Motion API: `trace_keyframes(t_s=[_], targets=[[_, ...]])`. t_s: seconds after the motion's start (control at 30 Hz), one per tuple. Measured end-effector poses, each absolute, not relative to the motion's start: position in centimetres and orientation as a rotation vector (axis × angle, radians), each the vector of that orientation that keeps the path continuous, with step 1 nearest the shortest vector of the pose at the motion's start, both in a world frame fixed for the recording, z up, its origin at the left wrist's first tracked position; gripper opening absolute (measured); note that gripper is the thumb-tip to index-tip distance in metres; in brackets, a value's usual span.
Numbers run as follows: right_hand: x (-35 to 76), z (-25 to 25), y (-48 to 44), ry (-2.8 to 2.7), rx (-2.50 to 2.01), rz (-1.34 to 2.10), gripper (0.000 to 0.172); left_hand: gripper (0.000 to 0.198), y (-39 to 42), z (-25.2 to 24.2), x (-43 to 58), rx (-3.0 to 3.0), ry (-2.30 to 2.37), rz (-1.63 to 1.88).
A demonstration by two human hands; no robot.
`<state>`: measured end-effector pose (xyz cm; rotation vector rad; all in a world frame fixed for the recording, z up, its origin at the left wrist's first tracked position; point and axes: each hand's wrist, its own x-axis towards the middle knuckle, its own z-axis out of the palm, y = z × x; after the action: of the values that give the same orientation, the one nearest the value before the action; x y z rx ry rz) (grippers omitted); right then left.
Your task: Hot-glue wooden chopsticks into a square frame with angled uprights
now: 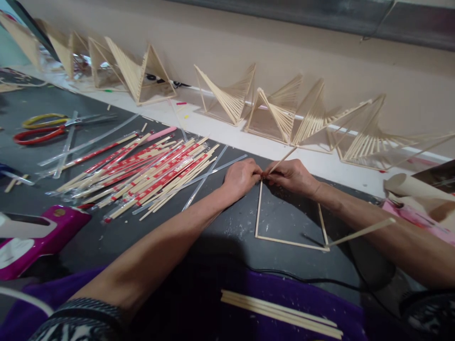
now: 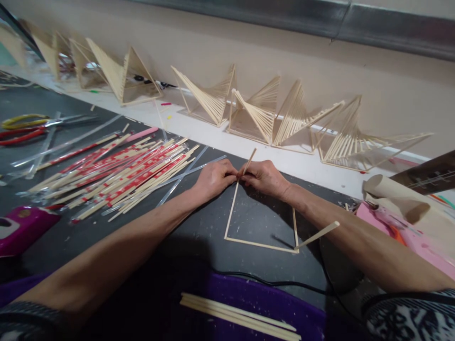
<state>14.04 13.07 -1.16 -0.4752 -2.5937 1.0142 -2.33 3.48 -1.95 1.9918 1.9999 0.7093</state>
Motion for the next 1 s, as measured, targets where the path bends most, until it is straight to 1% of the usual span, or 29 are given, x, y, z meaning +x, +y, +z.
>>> trace_keyframes(t_s=[0.37, 0.53, 0.63, 0.77, 0.9, 1.0], targets=[[14.1, -0.6, 13.3, -2.608, -0.481, 1.072, 0.019, 0.024, 3.6, -2.1, -2.8, 2.005, 1.96, 0.722], [14.7, 0.0, 13.5, -2.637, -0.466, 1.059, 0.025, 0.029, 3.6, -1.9, -3.0, 1.962, 1.964, 0.743], [15.8, 0.2, 13.9, -2.61, -0.521, 0.963, 0.026, 0.028, 3.6, -1.7, -3.1, 1.928, 1.979, 0.753], [18.2, 0.2, 15.0, -2.54, -0.663, 0.748, 0.024, 0.024, 3.5, -1.5, -2.7, 1.943, 1.969, 0.702], [20.3, 0.0, 15.4, -2.658, -0.698, 0.514, 0.02, 0.025, 3.4, -1.7, -2.2, 1.951, 1.986, 0.684], [20.9, -0.4, 15.0, -2.787, -0.715, 0.435, 0.022, 0.024, 3.4, -1.8, -1.9, 1.959, 1.998, 0.665]])
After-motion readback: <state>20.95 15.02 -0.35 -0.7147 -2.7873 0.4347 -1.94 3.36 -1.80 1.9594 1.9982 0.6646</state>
